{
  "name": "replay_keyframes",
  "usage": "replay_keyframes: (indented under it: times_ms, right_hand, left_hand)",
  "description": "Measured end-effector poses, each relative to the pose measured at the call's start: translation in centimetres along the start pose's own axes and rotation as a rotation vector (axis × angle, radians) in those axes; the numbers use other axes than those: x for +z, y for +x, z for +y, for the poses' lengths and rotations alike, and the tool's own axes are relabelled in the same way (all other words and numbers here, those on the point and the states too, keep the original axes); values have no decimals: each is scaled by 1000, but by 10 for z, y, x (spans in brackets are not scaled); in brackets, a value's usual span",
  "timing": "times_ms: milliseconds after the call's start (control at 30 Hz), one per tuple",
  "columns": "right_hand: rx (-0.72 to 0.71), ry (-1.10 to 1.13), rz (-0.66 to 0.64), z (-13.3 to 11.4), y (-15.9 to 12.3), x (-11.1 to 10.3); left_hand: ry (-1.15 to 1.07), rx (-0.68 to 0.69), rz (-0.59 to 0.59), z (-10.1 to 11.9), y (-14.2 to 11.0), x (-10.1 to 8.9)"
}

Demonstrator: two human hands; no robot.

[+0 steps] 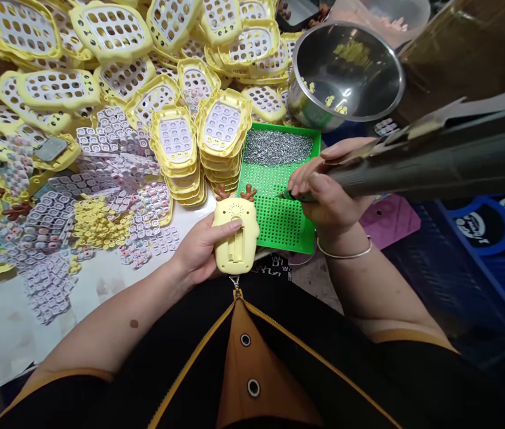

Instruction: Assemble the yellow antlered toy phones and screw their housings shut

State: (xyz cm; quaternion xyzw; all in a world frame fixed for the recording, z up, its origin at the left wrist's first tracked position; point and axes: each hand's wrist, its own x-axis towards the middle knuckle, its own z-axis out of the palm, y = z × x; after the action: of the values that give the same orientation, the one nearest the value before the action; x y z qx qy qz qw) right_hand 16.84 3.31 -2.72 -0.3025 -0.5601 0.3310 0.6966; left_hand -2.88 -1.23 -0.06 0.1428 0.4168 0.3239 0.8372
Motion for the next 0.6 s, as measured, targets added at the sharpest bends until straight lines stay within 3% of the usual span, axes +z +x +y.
replay_keyframes:
  times_ms: [300, 433, 600]
  right_hand:
    - [72, -89, 3, 7, -1, -2]
    - [119, -114, -92, 8, 0, -5]
    - [179, -145, -68, -16, 8, -6]
  left_hand:
    - [36, -65, -5, -1, -2, -2]
    - [19, -60, -19, 0, -1, 0]
    - [2, -59, 18, 2, -1, 4]
